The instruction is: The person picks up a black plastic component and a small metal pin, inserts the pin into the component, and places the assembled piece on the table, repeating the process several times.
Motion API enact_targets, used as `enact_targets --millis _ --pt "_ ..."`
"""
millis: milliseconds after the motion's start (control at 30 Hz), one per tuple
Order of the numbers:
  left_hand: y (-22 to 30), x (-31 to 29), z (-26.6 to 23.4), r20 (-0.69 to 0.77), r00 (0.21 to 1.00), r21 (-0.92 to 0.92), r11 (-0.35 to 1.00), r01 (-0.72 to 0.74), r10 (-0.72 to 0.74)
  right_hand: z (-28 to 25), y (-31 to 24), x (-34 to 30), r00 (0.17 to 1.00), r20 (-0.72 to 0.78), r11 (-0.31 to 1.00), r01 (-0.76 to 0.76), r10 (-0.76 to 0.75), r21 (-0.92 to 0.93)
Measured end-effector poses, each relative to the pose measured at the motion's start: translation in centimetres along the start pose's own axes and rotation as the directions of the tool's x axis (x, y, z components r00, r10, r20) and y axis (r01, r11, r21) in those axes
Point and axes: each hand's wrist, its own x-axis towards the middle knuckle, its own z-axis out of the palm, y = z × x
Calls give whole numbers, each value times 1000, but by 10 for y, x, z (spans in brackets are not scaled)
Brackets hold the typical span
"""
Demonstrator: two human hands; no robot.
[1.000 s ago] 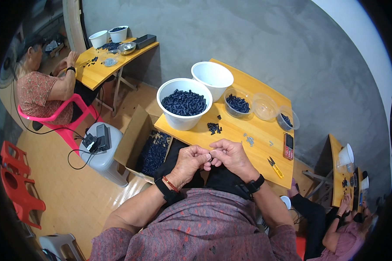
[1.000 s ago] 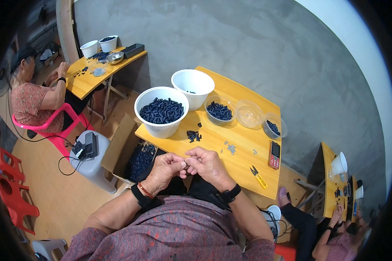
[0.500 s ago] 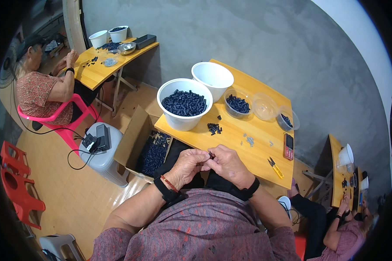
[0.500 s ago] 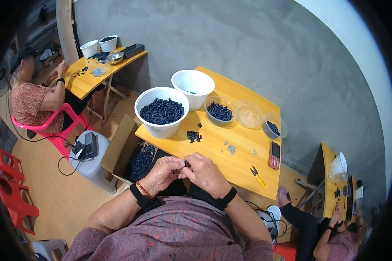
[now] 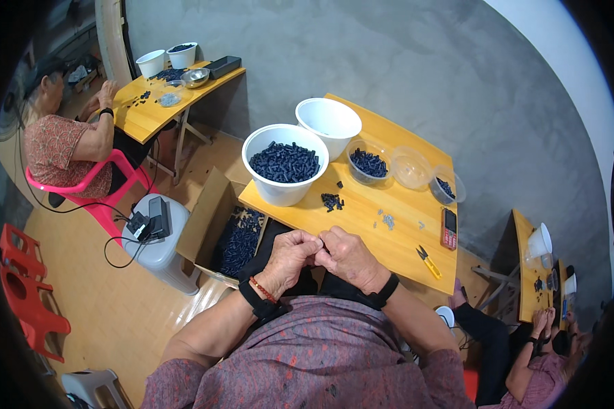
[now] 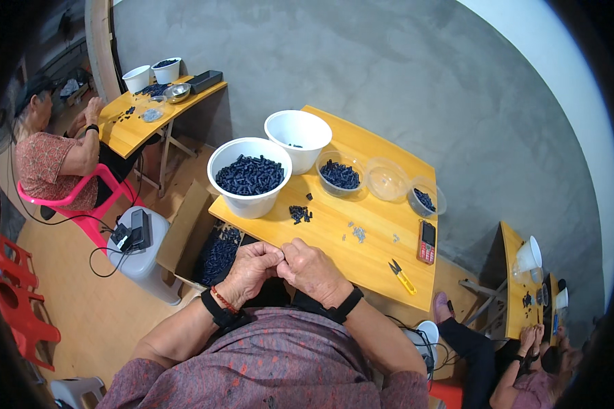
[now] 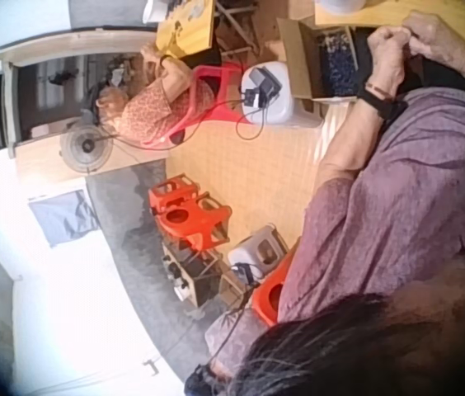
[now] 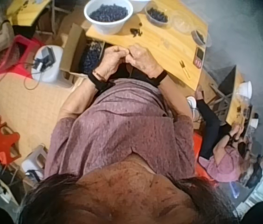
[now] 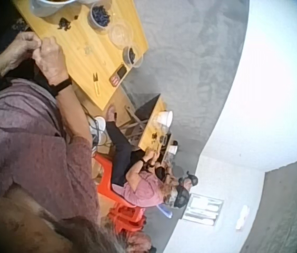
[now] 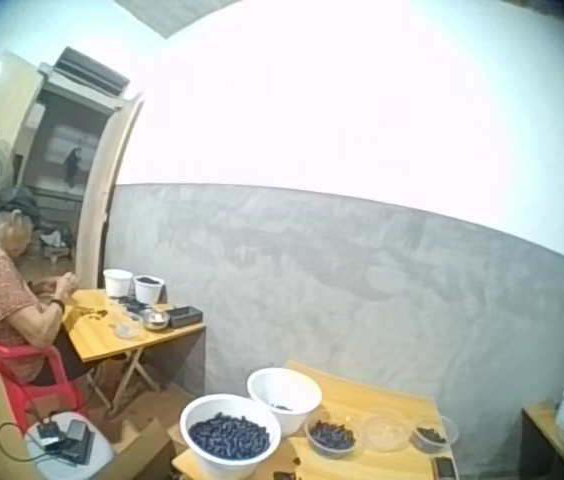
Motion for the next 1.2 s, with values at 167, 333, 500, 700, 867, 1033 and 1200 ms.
enact_targets --millis 167,333,500,700,867,1033,1200 --pt "-2 0 -1 31 998 62 996 -63 61 6 3 -6 999 -27 1000 29 -29 -3" --pt "0 4 -4 -4 999 87 995 -40 40 5 1 -5 997 -78 996 -9 16 87" --pt "13 13 -16 -503 836 32 972 -232 217 -6 22 -3 933 -123 914 -293 337 280" --pt "30 34 -56 -777 616 -120 932 -342 126 -16 40 28 921 -255 946 -244 295 213" --pt "26 42 -66 -790 612 -178 940 -293 42 -6 48 44 941 -231 960 -208 249 187" --pt "25 40 -62 -744 662 -144 946 -291 90 -1 52 41 971 -184 988 -148 154 46" --pt "27 38 -57 -742 664 -138 948 -286 93 -6 52 38 981 -134 989 -145 140 -33"
